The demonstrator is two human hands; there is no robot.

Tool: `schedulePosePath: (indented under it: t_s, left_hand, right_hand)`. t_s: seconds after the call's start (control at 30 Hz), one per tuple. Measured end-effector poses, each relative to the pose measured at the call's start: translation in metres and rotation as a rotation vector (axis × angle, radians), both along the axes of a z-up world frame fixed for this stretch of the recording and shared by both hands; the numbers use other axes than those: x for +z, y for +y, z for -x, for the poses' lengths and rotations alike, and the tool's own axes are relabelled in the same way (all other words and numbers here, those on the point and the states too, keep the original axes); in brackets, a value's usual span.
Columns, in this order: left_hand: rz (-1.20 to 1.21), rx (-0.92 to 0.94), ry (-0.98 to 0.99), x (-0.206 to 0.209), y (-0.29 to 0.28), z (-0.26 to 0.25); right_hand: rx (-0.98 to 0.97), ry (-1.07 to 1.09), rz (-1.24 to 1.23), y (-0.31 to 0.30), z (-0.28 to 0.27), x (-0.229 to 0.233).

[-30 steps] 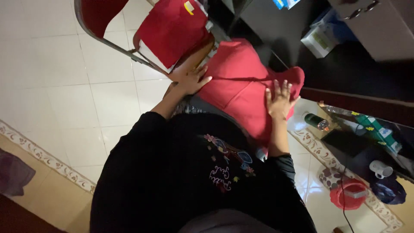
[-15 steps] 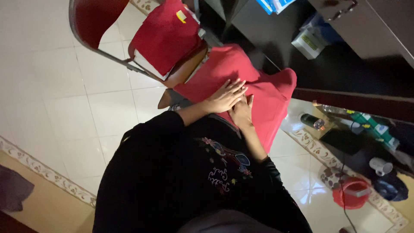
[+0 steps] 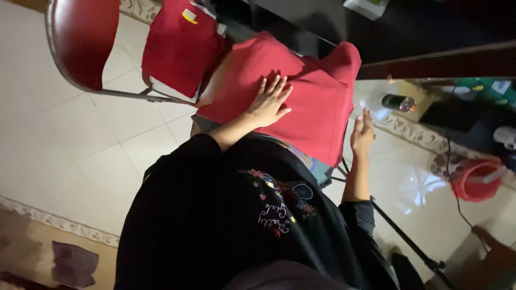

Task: Folding a red sweatshirt on the lap while sitting.

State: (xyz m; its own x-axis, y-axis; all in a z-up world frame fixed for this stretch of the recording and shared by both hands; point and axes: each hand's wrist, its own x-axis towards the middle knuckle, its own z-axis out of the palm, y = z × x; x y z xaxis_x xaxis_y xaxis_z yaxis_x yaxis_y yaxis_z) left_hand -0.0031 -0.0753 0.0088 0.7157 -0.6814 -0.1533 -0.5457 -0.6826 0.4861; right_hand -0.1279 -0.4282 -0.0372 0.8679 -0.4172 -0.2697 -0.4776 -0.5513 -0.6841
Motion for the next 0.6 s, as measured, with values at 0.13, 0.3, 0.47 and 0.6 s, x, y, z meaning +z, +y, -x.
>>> schedulePosePath:
  t_s: [0.13, 0.3, 0.47, 0.6]
  left_hand:
    - [0.084, -0.124, -0.011, -0.002, -0.05, 0.003]
    - [0.163, -0.326, -0.047, -0.003, -0.106, 0.027]
    - [0.093, -0.373, 0.025, -0.001, -0.104, 0.027]
    - [0.061, -0.328, 0.09, -0.003, -0.09, 0.008]
  right_hand:
    - [-0.059, -0.213, -0.103, 0.015, 0.009, 0.01]
    - [0.033, -0.231, -0.292, 0.064, 0.008, 0.029]
    - [0.003, -0.093, -0.335, 0.063, 0.014, 0.038]
    - [-0.222, 0.135, -0.608, 0.026, 0.041, -0.023]
